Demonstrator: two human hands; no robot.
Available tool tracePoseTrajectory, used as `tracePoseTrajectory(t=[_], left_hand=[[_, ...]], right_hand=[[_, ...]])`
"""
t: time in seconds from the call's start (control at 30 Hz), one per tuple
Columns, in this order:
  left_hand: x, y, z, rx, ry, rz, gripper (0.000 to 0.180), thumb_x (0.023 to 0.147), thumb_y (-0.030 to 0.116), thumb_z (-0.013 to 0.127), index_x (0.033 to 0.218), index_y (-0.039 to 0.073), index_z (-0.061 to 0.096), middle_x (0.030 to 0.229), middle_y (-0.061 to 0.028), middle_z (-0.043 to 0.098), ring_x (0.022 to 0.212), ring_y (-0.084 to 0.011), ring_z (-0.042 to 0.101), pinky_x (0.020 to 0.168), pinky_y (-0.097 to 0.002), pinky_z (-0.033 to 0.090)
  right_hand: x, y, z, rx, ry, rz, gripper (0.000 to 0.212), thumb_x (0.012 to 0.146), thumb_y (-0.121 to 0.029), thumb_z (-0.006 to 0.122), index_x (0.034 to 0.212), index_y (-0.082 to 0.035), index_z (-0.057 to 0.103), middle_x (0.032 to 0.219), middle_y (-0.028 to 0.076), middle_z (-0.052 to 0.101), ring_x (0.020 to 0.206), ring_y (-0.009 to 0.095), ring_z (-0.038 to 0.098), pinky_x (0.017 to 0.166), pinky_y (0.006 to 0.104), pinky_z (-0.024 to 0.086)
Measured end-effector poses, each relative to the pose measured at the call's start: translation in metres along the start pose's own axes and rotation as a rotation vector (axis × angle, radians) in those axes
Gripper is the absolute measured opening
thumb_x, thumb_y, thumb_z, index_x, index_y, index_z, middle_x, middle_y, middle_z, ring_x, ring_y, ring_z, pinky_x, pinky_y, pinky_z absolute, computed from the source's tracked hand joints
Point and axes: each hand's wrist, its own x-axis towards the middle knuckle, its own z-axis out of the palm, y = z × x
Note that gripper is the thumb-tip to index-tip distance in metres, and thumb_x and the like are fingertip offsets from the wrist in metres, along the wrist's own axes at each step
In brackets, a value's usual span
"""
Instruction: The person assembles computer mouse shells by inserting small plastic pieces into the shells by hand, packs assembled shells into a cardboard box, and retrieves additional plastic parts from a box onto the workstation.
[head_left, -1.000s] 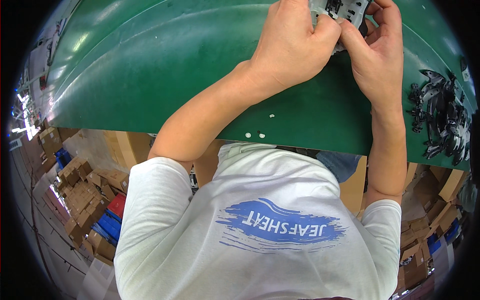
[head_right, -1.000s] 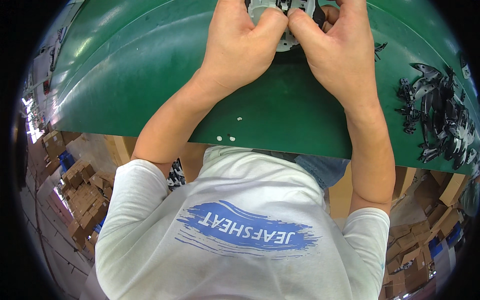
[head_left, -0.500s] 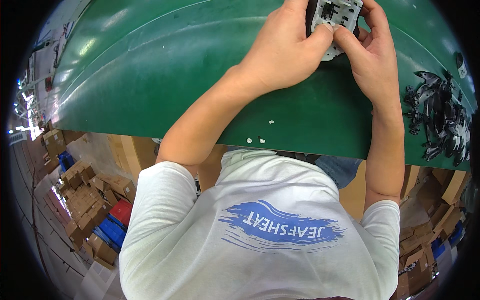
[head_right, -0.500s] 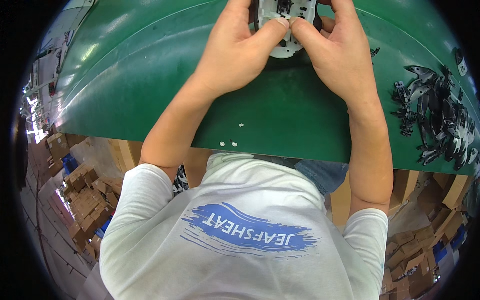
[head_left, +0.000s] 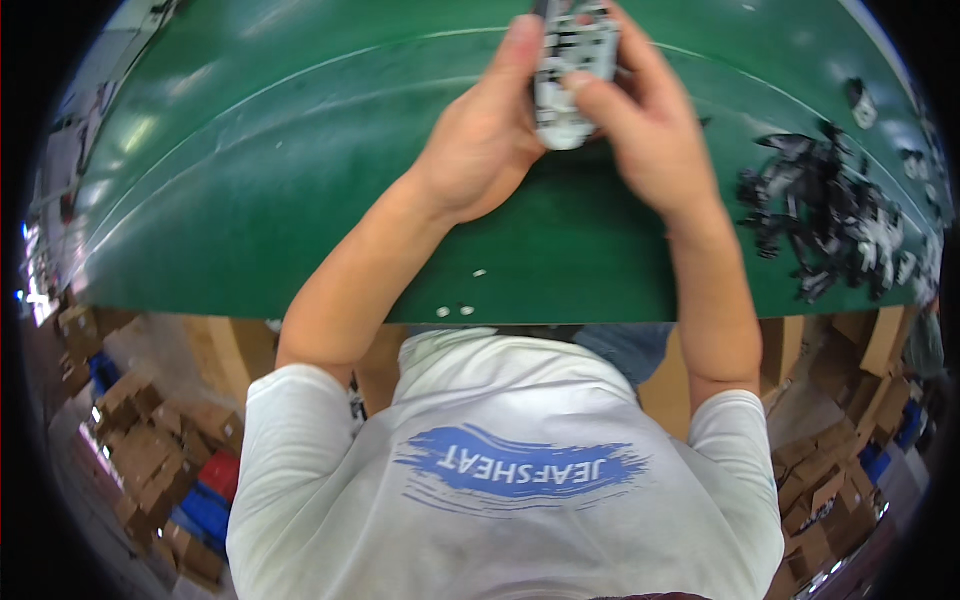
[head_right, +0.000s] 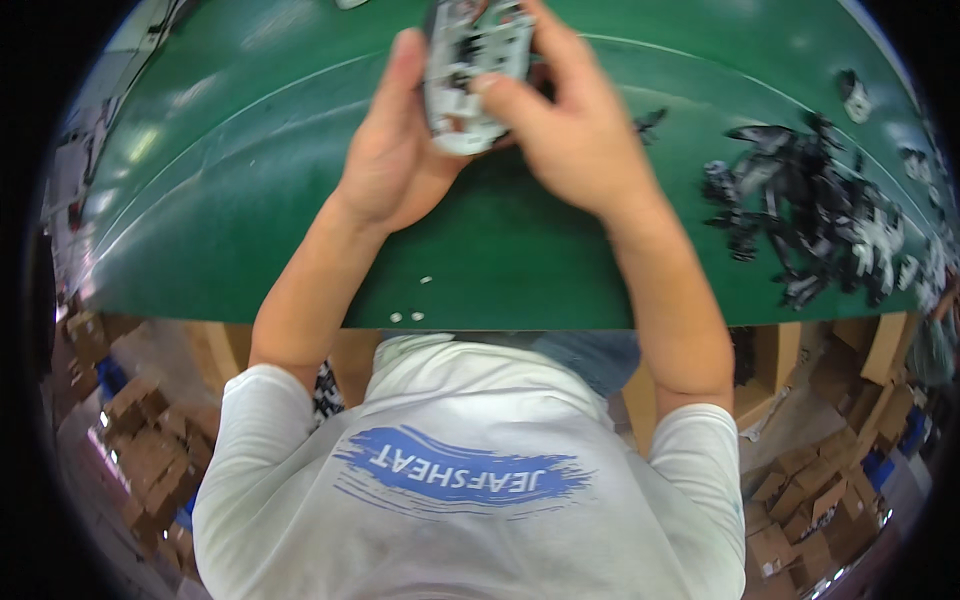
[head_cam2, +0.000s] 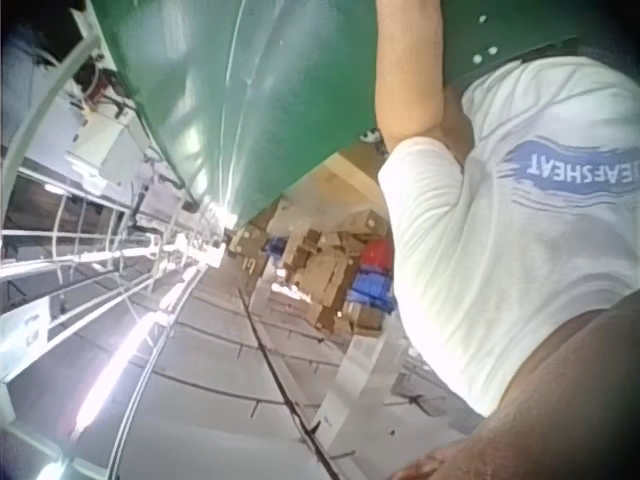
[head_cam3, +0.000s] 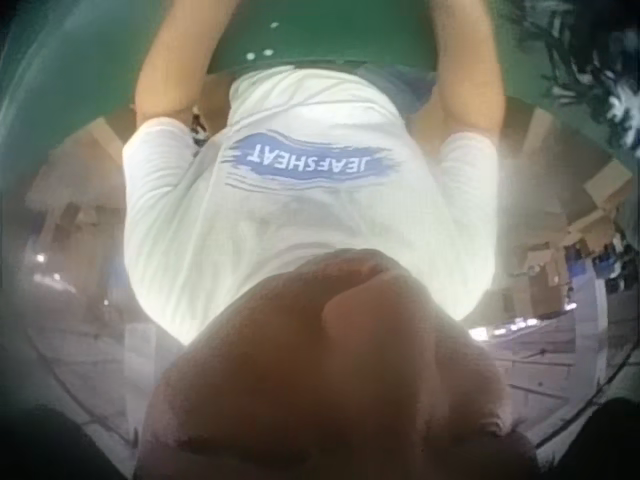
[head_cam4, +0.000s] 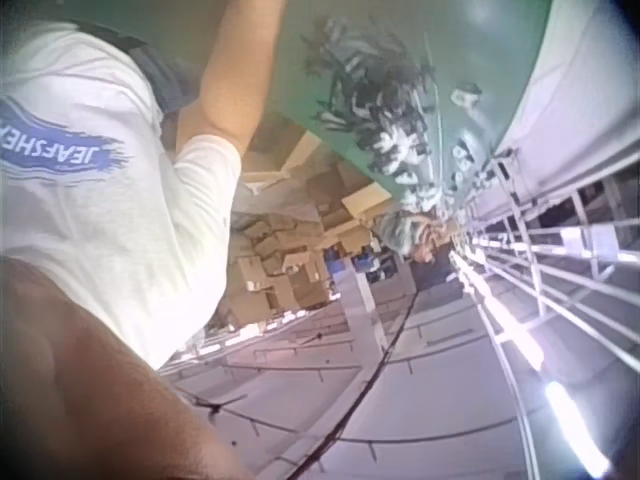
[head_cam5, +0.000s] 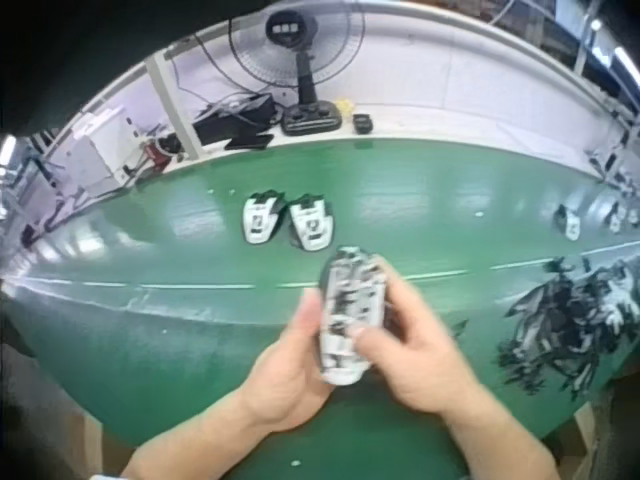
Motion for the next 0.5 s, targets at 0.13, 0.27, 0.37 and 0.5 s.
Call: tracePoseTrajectory(t=[0.13,0.27,0.37,0.5], left_hand=[[-0.021,0.020,-0.009,-0.133,-0.135,0.014,0.065,0.117,0.052,0.027,0.161,0.009,0.043,0.149,-0.0148,0.062,0.135,-0.0274,0.062,0.114,-0.0515,0.049],[-0.114,0.053,-0.039,-0.040,-0.006,0.156,0.072,0.113,0.055,0.039,0.166,0.008,0.034,0.157,-0.0248,0.051,0.136,-0.0365,0.060,0.112,-0.0520,0.051],[-0.207,0.097,-0.066,0.011,0.350,0.353,0.068,0.111,0.049,0.044,0.164,0.005,0.039,0.154,-0.0247,0.053,0.133,-0.0378,0.061,0.113,-0.0517,0.050],[-0.367,0.146,-0.149,0.327,0.939,0.746,0.052,0.110,0.042,0.054,0.149,0.008,0.056,0.133,-0.0151,0.068,0.117,-0.0249,0.066,0.099,-0.0420,0.054]], right_hand=[[-0.004,0.000,-0.012,-0.427,-0.014,-0.186,0.074,0.101,-0.028,0.075,0.155,0.012,0.045,0.154,0.028,0.048,0.131,0.033,0.062,0.107,0.0376,0.052],[-0.007,-0.042,-0.035,-0.657,-0.334,-0.265,0.064,0.099,-0.032,0.075,0.153,-0.002,0.057,0.140,0.017,0.068,0.126,0.028,0.064,0.111,0.0400,0.048],[-0.015,-0.070,-0.070,-0.901,-0.100,-0.022,0.052,0.099,-0.026,0.077,0.146,-0.008,0.066,0.105,0.005,0.071,0.096,0.014,0.063,0.086,0.0283,0.052],[-0.014,-0.048,-0.154,-1.105,-0.084,0.280,0.048,0.103,-0.034,0.074,0.141,-0.005,0.066,0.093,0.002,0.062,0.084,0.011,0.055,0.076,0.0258,0.045]])
